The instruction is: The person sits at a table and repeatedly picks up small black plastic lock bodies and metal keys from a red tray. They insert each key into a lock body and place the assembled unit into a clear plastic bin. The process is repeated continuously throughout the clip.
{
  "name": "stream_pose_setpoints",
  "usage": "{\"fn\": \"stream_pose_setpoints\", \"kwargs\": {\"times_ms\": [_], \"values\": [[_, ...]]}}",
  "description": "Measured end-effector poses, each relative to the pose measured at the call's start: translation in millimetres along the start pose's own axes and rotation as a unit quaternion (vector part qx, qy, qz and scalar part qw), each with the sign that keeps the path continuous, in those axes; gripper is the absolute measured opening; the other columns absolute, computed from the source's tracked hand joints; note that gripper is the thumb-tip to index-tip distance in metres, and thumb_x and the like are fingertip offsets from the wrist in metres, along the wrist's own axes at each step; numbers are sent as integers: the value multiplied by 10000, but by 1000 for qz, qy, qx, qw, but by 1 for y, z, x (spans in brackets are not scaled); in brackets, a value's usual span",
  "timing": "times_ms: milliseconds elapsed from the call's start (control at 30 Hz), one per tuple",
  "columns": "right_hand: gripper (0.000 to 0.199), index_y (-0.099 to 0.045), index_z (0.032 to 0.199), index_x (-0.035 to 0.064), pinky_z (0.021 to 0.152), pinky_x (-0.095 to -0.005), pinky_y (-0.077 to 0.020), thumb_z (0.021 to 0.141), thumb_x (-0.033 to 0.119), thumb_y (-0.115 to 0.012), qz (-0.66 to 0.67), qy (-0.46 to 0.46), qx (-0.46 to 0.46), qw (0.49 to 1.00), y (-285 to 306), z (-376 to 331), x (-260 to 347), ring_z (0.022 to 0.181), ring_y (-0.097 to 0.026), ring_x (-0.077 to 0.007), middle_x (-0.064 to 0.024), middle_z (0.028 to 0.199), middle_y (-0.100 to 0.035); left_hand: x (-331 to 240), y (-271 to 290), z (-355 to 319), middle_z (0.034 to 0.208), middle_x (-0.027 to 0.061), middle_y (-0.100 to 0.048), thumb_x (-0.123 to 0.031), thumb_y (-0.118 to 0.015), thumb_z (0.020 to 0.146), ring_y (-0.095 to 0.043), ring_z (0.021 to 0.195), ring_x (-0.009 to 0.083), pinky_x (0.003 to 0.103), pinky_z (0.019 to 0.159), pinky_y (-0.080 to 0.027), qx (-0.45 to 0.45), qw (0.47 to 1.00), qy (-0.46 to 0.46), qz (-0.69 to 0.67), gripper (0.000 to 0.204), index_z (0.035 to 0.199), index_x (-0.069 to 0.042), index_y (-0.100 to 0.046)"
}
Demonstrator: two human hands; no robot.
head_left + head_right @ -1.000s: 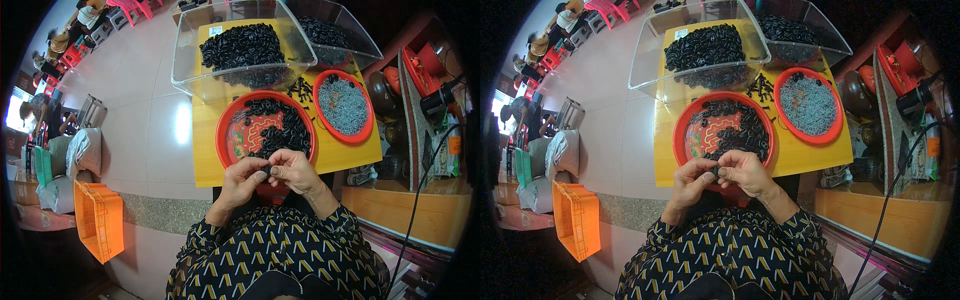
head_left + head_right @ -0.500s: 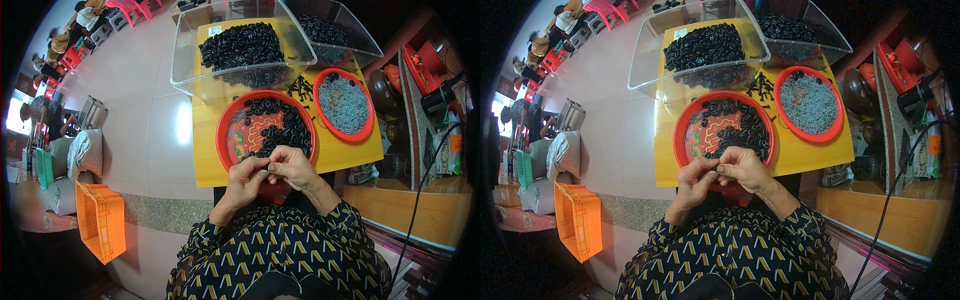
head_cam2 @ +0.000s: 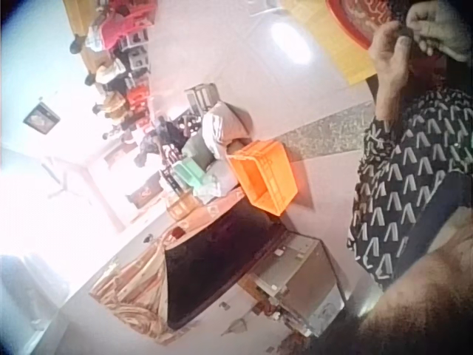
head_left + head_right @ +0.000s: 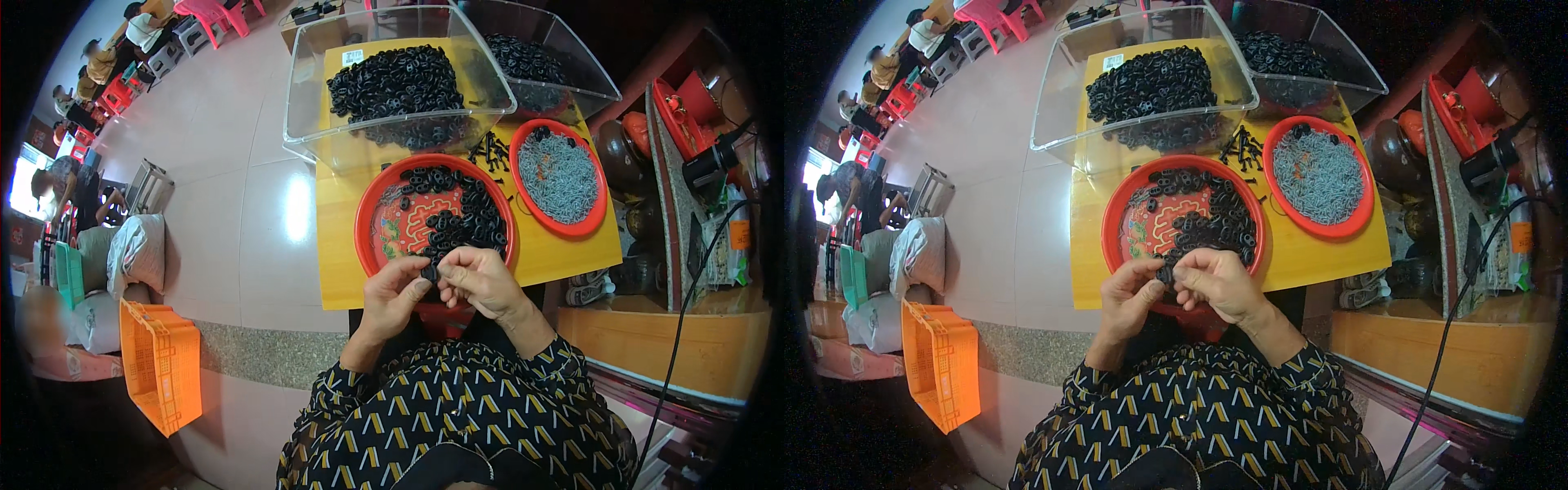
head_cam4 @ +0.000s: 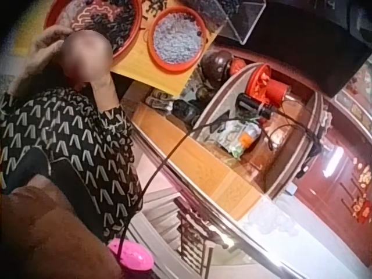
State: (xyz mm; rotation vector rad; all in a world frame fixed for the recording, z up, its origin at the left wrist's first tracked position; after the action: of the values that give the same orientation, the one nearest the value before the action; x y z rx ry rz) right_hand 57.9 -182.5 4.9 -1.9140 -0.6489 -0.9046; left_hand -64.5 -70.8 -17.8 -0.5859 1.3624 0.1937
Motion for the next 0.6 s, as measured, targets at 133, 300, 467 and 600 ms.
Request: {"fn": "stream_pose_setpoints", "kwargs": {"times_ms": [133,300,467,600], "values": [[101,-562,812,-8,442,-193,-456,829,92,-559,-82,-27,-21,996,-9,-4,7,526,-549,-90,-43,668,-561,-1,-5,-8,830,33,-565,-1,-583,795,-521,726,77,216,641,-433,-4,998,-5,64,290,1073,44,-515],[97,-551,715,10,403,-206,-442,772,78,-589,-212,-57,-74,973,2,-4,57,465,-534,-97,-58,597,-561,-9,0,-8,787,70,-562,5,-602,773,-535,680,111,233,607,-436,-44,978,-91,180,276,1036,48,-532],[200,-567,810,-28,556,-233,-481,849,165,-530,-83,262,-120,954,49,36,181,642,-567,-120,-79,681,-572,0,10,-9,764,103,-559,29,-611,751,-552,663,159,241,603,-438,-71,944,-143,288,240,980,47,-540],[134,-574,883,-23,540,-203,-475,846,94,-521,-254,257,-173,916,45,26,166,605,-558,-96,-48,728,-583,2,12,-10,754,110,-560,48,-613,738,-559,665,171,244,602,-443,-79,947,-161,265,229,956,43,-546]]}}
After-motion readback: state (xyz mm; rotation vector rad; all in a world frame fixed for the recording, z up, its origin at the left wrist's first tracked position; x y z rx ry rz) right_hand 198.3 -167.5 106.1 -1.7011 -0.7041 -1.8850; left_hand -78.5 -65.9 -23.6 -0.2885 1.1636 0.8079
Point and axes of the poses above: each hand's wrist, its own z-axis towards the middle knuckle, its own y-axis out of the back of the hand, x = y × z, the point moved 1 cm from there along z, towards the middle knuckle
